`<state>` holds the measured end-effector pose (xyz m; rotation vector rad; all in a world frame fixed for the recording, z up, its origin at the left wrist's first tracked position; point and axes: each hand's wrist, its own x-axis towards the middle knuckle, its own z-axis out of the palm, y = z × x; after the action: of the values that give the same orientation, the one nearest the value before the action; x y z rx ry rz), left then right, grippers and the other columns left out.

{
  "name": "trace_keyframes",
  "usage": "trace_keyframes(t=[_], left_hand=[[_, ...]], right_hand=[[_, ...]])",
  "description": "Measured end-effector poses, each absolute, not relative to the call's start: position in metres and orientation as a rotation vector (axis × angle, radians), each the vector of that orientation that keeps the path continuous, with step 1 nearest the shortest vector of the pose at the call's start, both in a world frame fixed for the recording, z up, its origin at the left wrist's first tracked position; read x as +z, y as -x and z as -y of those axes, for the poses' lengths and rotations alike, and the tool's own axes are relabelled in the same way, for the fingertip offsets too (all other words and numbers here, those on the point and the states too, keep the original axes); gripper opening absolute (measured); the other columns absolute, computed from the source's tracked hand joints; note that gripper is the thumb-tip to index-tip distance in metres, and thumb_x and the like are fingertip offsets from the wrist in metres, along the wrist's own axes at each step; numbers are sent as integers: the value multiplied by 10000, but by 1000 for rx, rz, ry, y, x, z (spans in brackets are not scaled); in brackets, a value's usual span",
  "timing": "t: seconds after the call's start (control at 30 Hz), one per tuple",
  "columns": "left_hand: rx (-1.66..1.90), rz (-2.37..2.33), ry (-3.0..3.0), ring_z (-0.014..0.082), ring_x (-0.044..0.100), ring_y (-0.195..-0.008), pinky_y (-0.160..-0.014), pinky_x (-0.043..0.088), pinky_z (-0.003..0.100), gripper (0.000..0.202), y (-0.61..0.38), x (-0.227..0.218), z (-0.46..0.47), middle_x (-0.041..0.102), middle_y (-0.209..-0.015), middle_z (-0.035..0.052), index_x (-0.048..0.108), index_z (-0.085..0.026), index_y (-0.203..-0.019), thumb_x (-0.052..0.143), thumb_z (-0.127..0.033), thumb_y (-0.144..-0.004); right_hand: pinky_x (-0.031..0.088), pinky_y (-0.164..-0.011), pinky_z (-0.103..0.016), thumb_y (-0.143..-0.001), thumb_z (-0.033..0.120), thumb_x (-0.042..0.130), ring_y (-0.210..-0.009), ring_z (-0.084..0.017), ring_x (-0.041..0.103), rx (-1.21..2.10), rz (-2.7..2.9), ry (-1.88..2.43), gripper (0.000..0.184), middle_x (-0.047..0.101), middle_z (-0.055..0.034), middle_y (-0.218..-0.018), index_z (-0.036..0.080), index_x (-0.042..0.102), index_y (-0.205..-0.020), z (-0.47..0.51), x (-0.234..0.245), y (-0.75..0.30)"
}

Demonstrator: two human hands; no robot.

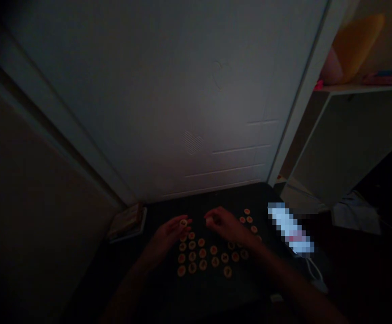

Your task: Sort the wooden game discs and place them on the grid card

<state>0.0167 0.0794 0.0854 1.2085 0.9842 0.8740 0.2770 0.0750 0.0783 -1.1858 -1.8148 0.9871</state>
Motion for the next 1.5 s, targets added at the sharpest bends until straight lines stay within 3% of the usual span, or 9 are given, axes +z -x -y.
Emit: trace_keyframes(t=[0.13, 0.33, 0.5, 0.73, 0.93, 1.1, 1.3, 1.4, 1.5], left_hand=[[831, -981, -1234, 269, 719, -1064, -949, 559, 438, 529, -25, 94, -72, 686, -1299, 145, 605, -199, -1286, 707, -484, -853], [812, -966, -1238, 280, 724, -1061, -968, 550, 452, 535, -28, 98, -68, 700, -1275, 150, 610, -191, -1279, 720, -477, -841], [804, -975, -1212, 296, 706, -1110, -953, 558, 449, 515, -34, 97, -62, 715, -1247, 146, 620, -194, -1260, 727, -467, -837], [779, -1039, -1214, 269, 736, -1028, -939, 563, 414, 485, -34, 97, -54, 733, -1205, 132, 645, -184, -1220, 685, -510, -863], [727, -1075, -1217, 250, 755, -935, -837, 589, 370, 493, -31, 98, -44, 756, -1123, 110, 623, -185, -1213, 700, -508, -849], [727, -1147, -1218, 252, 754, -907, -844, 589, 373, 419, -26, 90, -25, 778, -1039, 96, 686, -182, -1055, 752, -498, -788], [721, -1400, -1231, 280, 718, -1050, -968, 549, 407, 428, -7, 75, 18, 768, -1127, 87, 737, -211, -1083, 700, -532, -802], [704, -1523, -1235, 286, 678, -1145, -1033, 509, 421, 442, 1, 69, 38, 748, -1190, 78, 735, -233, -1110, 656, -560, -823], [686, -1625, -1218, 290, 688, -1115, -1022, 513, 430, 463, 6, 62, 51, 759, -1152, 79, 732, -231, -1095, 642, -585, -810]], right_hand=[[555, -706, -290, -911, 453, 634, -735, -155, 689, 1199, 1672, 1114, 331, 719, -18, -842, 195, 683, -1112, -70, 86, -273], [560, -742, -313, -897, 504, 652, -792, -179, 721, 1283, 1604, 1105, 373, 765, -37, -876, 199, 722, -1099, -64, 91, -267], [561, -685, -294, -899, 513, 650, -702, -161, 719, 1334, 1542, 1128, 434, 762, -21, -828, 200, 670, -1199, -56, 87, -263], [569, -729, -292, -873, 518, 682, -836, -191, 742, 1273, 1452, 1231, 398, 775, -48, -910, 192, 704, -1101, -48, 90, -265], [565, -735, -302, -900, 512, 648, -805, -186, 730, 1203, 1453, 1276, 356, 771, -37, -858, 203, 735, -1054, -41, 85, -272], [589, -786, -332, -856, 499, 710, -904, -215, 742, 1254, 1416, 1305, 351, 786, -44, -989, 244, 736, -1096, -24, 77, -279], [603, -842, -361, -879, 480, 687, -943, -227, 743, 913, 1416, 1472, 266, 774, -31, -1065, 284, 744, -1049, 25, 60, -301], [550, -987, -420, -865, 460, 704, -1071, -257, 707, 603, 1533, 1553, 246, 757, -34, -1129, 297, 743, -1045, 55, 37, -322], [565, -968, -424, -885, 468, 670, -1080, -262, 703, 480, 1561, 1641, 264, 744, -49, -1157, 288, 726, -1071, 83, 10, -347]])
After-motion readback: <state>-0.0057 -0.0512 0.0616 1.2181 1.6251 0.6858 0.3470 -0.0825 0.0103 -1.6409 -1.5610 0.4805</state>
